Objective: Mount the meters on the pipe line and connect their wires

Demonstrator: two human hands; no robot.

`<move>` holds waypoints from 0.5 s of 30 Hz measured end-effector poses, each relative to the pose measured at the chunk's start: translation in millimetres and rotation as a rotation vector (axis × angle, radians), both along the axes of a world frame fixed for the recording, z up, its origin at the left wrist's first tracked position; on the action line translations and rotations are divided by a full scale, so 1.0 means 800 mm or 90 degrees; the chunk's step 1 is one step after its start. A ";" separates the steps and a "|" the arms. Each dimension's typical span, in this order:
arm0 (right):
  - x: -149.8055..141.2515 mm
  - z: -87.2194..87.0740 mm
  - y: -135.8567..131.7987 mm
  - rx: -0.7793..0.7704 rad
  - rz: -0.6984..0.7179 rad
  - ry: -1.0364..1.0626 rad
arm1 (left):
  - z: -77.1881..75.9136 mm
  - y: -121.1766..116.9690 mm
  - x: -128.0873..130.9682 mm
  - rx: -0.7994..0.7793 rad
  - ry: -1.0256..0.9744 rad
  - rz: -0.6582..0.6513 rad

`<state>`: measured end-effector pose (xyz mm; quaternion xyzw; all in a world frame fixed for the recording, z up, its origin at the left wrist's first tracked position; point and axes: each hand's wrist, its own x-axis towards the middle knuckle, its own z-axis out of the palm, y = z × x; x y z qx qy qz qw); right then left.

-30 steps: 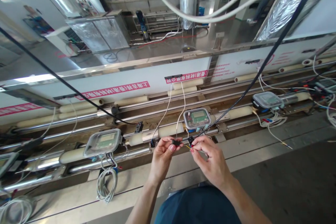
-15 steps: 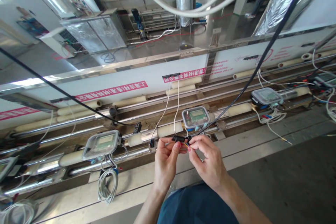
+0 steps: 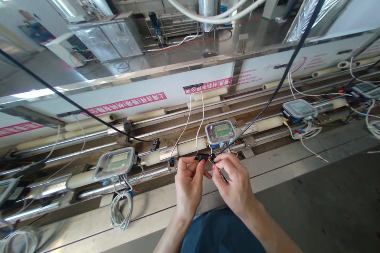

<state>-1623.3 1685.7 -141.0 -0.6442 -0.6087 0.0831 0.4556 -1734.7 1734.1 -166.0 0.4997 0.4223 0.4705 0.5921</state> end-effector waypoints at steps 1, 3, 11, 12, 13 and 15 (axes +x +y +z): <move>-0.001 0.000 0.000 0.005 -0.002 -0.004 | 0.002 -0.001 0.001 0.004 0.007 0.005; -0.003 -0.001 -0.001 0.015 -0.005 -0.008 | 0.004 -0.002 0.002 0.017 0.016 0.013; -0.009 -0.003 0.000 0.021 -0.008 -0.009 | -0.001 -0.005 -0.001 0.033 0.046 0.016; -0.009 -0.003 0.000 0.017 -0.006 -0.009 | -0.002 -0.005 -0.002 0.031 0.051 0.010; -0.009 -0.002 -0.001 0.011 -0.006 -0.010 | -0.003 -0.004 -0.003 0.030 0.052 0.000; -0.009 -0.002 0.000 -0.006 -0.003 -0.018 | -0.005 -0.003 -0.004 0.032 0.049 -0.024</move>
